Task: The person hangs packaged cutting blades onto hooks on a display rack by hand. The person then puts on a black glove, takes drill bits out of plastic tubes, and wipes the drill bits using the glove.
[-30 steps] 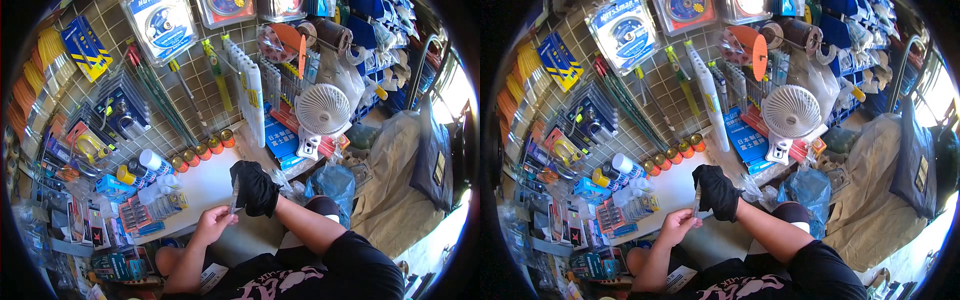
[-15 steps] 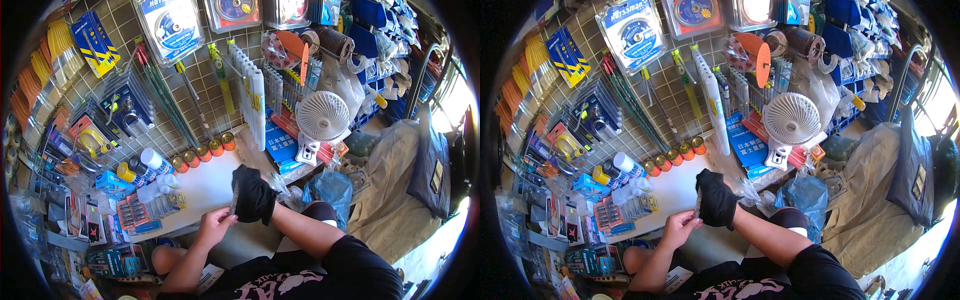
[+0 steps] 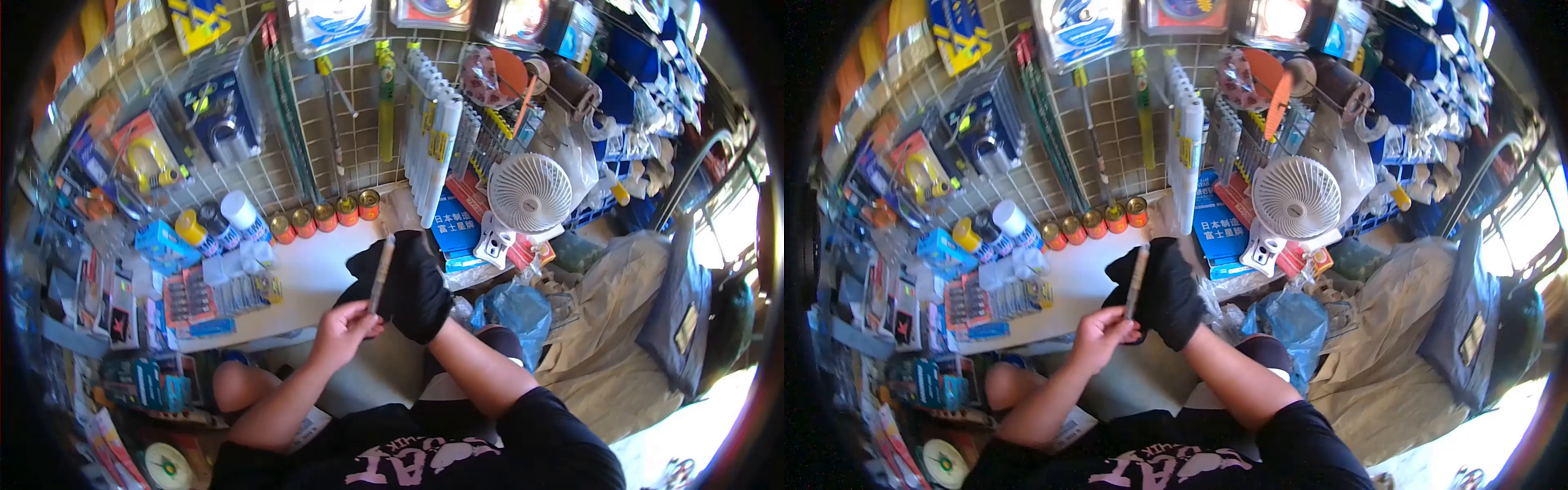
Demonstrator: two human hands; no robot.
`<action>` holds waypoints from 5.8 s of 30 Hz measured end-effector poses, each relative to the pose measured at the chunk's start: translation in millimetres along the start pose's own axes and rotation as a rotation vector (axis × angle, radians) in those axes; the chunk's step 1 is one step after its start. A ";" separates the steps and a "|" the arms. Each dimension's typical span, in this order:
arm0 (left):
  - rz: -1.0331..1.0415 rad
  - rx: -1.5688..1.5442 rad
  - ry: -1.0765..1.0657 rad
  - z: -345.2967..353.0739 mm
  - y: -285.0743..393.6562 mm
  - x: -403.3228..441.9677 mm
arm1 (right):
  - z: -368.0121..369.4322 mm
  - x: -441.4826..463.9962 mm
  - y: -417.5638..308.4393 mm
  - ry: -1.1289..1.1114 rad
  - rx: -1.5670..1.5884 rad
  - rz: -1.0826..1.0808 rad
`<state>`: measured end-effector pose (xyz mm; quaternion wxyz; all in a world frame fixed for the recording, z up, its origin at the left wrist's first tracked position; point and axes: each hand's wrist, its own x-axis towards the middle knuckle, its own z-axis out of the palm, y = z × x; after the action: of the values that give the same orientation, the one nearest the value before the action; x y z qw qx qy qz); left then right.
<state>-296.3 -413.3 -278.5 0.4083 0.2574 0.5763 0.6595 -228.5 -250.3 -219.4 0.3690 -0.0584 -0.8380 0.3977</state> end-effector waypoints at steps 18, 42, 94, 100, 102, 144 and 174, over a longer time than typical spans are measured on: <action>0.250 0.044 -0.072 4.6 13.6 -9.9 | -5.1 -25.5 0.6 0.183 0.988 0.541; 0.228 0.310 -0.041 8.6 19.8 -15.4 | 21.9 -39.1 -37.5 -0.130 1.052 0.762; 0.628 1.462 0.192 189.1 169.1 79.3 | -1.0 -14.1 -54.4 -0.354 -0.062 0.015; 0.671 1.217 0.224 119.8 125.7 91.3 | 12.4 -16.9 -49.0 -0.338 -0.014 0.006; 0.622 1.134 0.227 90.4 124.1 72.5 | 16.7 -22.5 -45.0 -0.342 0.023 0.017; 0.197 -0.380 0.191 -61.7 45.6 -24.0 | 41.5 -50.7 -12.2 -0.573 0.194 0.026; 0.091 0.125 -0.368 119.0 22.1 139.7 | 5.3 -51.2 18.6 -0.599 1.315 0.287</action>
<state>-279.9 -231.2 -251.2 0.4598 0.4244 0.5194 0.5820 -198.7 -261.1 -264.1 0.0274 0.1769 -0.4754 0.8614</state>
